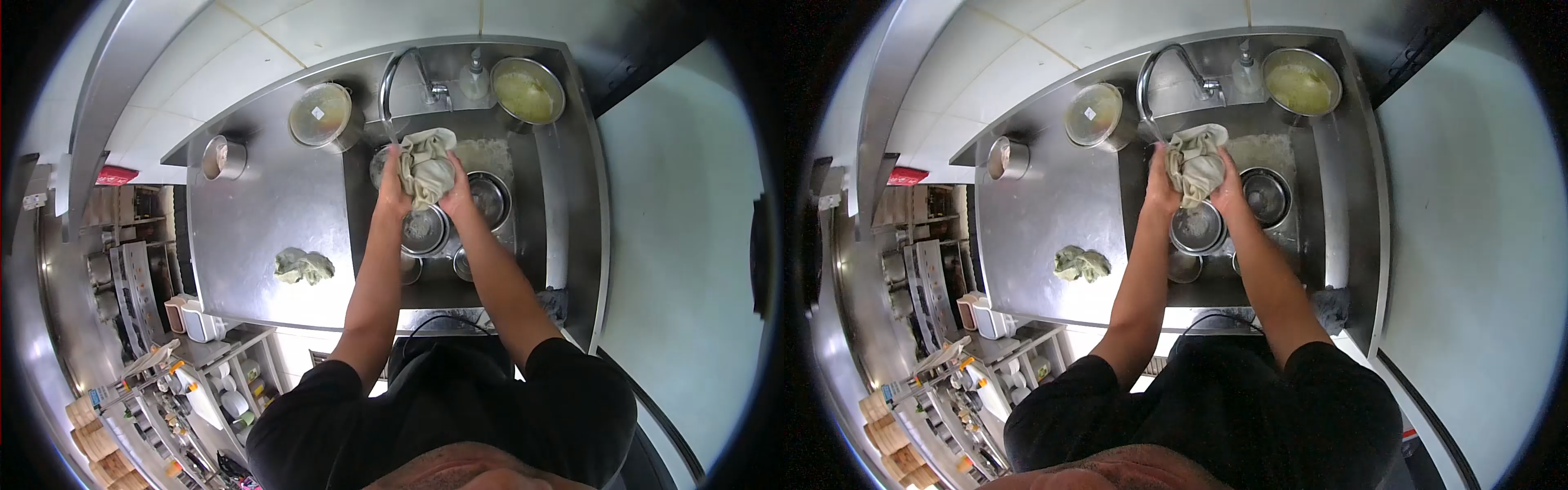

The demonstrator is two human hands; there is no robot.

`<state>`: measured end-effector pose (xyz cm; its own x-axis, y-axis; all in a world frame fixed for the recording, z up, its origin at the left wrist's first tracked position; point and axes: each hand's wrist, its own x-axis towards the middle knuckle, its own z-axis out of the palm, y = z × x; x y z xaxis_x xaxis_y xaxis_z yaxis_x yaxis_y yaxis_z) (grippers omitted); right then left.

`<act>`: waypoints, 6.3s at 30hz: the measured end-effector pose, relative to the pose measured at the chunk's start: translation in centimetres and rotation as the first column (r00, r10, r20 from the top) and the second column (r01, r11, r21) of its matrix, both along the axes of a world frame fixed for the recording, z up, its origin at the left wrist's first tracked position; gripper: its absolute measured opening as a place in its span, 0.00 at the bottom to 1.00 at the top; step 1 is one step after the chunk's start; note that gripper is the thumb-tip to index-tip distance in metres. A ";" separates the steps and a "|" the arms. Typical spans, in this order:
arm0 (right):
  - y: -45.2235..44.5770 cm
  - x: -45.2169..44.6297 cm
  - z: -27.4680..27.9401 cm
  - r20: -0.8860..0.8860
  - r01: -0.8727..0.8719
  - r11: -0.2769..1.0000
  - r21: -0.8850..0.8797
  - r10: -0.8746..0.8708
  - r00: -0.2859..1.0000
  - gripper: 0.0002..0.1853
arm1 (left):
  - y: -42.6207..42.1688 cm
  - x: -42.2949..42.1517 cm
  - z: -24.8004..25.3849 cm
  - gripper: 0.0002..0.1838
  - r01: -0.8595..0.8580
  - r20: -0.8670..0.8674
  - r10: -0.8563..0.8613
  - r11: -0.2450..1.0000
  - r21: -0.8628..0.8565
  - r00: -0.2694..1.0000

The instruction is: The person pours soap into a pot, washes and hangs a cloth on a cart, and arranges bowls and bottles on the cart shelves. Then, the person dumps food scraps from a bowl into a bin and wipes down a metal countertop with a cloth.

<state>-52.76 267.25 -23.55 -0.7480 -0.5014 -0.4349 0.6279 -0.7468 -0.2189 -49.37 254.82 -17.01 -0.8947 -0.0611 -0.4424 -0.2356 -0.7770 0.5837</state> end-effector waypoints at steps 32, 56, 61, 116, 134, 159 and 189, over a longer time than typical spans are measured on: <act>9.1 -14.3 17.8 -0.357 0.919 -0.033 0.392 0.915 0.185 0.25 | -5.2 -4.0 9.3 0.17 0.205 0.012 -0.212 0.930 -0.304 0.977; -6.7 -9.8 6.4 -0.435 0.318 0.302 0.899 0.703 0.563 0.25 | -4.4 -1.5 5.3 0.16 0.099 0.219 -0.022 0.932 -0.349 0.975; -2.5 -8.4 10.9 -0.466 0.006 0.489 0.872 0.827 0.315 0.28 | -10.6 0.8 8.7 0.07 -0.054 -0.161 -0.018 0.902 -0.428 0.987; -1.3 -4.6 9.5 -0.268 -0.194 0.332 0.923 0.917 0.295 0.30 | -9.6 1.8 9.3 0.20 -0.112 -0.173 0.054 0.931 -0.348 0.983; -6.5 -9.0 8.3 -0.490 0.281 0.406 0.870 0.779 0.390 0.26 | -2.5 0.7 8.4 0.27 0.075 0.257 -0.005 0.962 -0.262 0.966; -8.5 -6.9 9.7 -0.566 0.098 0.607 0.789 0.656 0.500 0.26 | -1.0 0.1 9.8 0.23 -0.251 0.150 0.269 0.959 -0.128 0.951; -4.1 -4.8 6.1 -0.338 -0.174 0.505 0.845 0.758 0.557 0.32 | -11.7 0.8 10.2 0.20 -0.218 -0.174 0.205 0.974 -0.058 0.963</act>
